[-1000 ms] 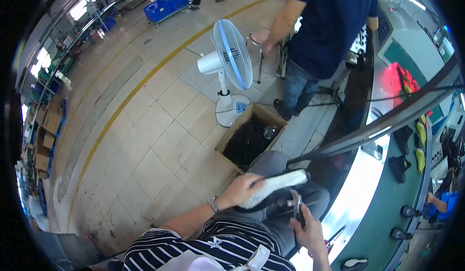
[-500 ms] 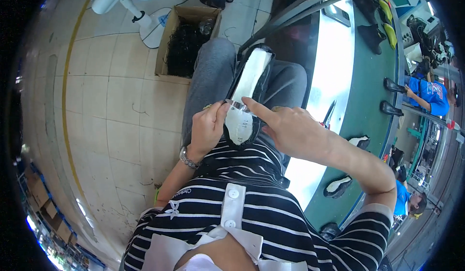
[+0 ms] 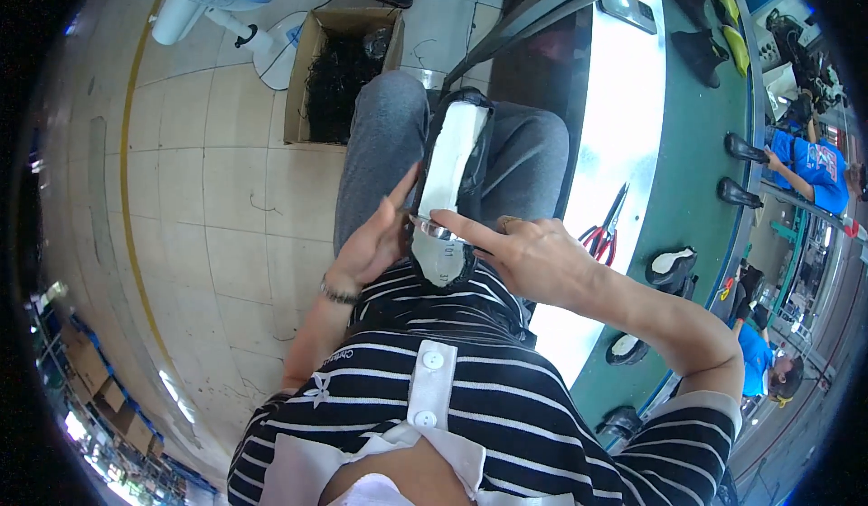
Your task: The person is using pliers and scissors to manufacture a shoe.
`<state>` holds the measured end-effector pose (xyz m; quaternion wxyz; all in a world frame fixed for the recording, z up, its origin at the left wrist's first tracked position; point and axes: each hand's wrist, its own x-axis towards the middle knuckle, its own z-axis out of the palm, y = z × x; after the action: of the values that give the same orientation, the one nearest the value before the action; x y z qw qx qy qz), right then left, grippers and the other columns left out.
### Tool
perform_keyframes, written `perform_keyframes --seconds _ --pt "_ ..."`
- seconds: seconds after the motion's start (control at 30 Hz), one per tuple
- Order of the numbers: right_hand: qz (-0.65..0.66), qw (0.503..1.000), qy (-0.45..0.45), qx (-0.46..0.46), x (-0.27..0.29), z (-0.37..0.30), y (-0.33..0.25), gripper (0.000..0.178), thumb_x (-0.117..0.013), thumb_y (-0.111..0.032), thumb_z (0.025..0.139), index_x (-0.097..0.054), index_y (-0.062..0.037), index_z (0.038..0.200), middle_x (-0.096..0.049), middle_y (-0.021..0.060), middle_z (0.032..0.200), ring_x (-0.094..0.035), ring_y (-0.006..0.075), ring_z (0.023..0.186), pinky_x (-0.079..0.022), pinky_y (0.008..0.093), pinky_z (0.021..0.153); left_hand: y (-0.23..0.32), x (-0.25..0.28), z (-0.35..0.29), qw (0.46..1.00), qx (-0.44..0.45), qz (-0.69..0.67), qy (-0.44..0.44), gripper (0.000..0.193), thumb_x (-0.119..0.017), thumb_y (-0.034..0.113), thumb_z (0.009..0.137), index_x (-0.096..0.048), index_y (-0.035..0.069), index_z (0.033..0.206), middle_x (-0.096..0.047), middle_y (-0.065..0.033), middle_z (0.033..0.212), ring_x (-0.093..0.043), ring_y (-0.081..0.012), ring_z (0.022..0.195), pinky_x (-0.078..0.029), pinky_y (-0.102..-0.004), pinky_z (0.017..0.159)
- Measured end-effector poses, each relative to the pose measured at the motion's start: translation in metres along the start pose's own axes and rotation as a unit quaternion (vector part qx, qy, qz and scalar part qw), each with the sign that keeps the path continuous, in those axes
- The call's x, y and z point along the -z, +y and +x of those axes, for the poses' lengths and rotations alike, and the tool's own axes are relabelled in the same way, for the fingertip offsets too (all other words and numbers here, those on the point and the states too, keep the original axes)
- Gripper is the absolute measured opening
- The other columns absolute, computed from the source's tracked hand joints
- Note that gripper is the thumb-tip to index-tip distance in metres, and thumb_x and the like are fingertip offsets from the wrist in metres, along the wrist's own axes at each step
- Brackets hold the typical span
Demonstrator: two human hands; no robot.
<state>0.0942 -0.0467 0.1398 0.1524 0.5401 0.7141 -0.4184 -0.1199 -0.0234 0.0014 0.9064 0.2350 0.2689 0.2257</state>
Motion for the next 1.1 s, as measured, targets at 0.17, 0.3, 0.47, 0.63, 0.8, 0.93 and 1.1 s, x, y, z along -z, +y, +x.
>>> perform_keyframes --seconds 0.17,0.3,0.47,0.63,0.8,0.93,1.1 --pt "0.023 0.999 0.028 0.017 -0.013 -0.005 0.010 0.065 -0.055 -0.019 0.095 -0.023 -0.0325 0.150 -0.056 0.0078 0.068 -0.058 0.0179 0.047 -0.047 0.0316 0.039 -0.001 -0.015 0.031 0.994 0.028 -0.103 -0.002 0.083 -0.060 0.047 0.091 -0.011 0.025 0.155 -0.024 -0.0061 0.155 -0.027 -0.0210 0.140 -0.026 -0.0385 0.113" --pt "0.039 0.994 0.102 0.018 -0.035 -0.013 0.009 0.066 -0.057 -0.018 0.094 -0.024 -0.0297 0.150 -0.061 0.0099 0.071 -0.058 0.0196 0.046 -0.050 0.0315 0.042 0.000 -0.026 0.032 0.996 0.002 -0.092 0.002 0.082 -0.061 0.041 0.091 -0.011 0.023 0.155 -0.024 -0.0069 0.155 -0.028 -0.0202 0.139 -0.027 -0.0371 0.112" --pt "0.088 0.994 -0.020 -0.054 0.015 -0.021 -0.011 0.068 -0.061 -0.012 0.090 -0.027 -0.0188 0.148 -0.069 0.0137 0.077 -0.067 0.0286 0.057 -0.056 0.0396 0.055 -0.001 -0.030 0.035 0.998 -0.044 0.013 0.040 0.081 -0.059 0.033 0.092 -0.011 0.018 0.155 -0.026 -0.0123 0.153 -0.030 -0.0226 0.138 -0.027 -0.0354 0.111" --pt "-0.023 0.977 0.177 0.118 0.066 -0.012 -0.020 0.068 -0.061 -0.015 0.091 -0.027 -0.0196 0.149 -0.070 0.0148 0.085 -0.067 0.0287 0.058 -0.056 0.0407 0.058 0.008 -0.015 0.032 0.999 0.012 0.037 0.022 0.081 -0.059 0.030 0.092 -0.011 0.014 0.155 -0.029 -0.0124 0.151 -0.032 -0.0220 0.137 -0.028 -0.0331 0.110" --pt "-0.198 0.976 0.038 -0.079 0.061 0.040 0.017 0.067 -0.055 -0.022 0.095 -0.018 -0.0289 0.151 -0.070 0.0126 0.086 -0.064 0.0268 0.054 -0.055 0.0390 0.053 0.013 -0.014 0.032 0.998 -0.021 0.056 0.004 0.077 -0.057 0.025 0.094 -0.012 0.015 0.155 -0.035 -0.0089 0.147 -0.040 -0.0177 0.128 -0.032 -0.0318 0.107" --pt "-0.135 0.963 0.225 0.061 0.064 0.024 0.002 0.063 -0.052 -0.025 0.097 -0.018 -0.0258 0.151 -0.066 0.0145 0.072 -0.063 0.0287 0.052 -0.053 0.0401 0.052 0.019 -0.012 0.029 0.999 -0.008 0.048 0.000 0.076 -0.057 0.023 0.095 -0.012 0.016 0.155 -0.037 -0.0090 0.145 -0.041 -0.0170 0.127 -0.034 -0.0310 0.106" --pt "-0.128 0.979 0.157 -0.019 0.038 0.040 0.029 0.066 -0.054 -0.023 0.096 -0.017 -0.0233 0.151 -0.065 0.0155 0.072 -0.062 0.0323 0.053 -0.052 0.0415 0.053 0.021 -0.011 0.033 0.999 -0.016 0.029 -0.025 0.078 -0.058 0.024 0.094 -0.010 0.018 0.155 -0.038 -0.0087 0.144 -0.042 -0.0160 0.126 -0.035 -0.0302 0.104"
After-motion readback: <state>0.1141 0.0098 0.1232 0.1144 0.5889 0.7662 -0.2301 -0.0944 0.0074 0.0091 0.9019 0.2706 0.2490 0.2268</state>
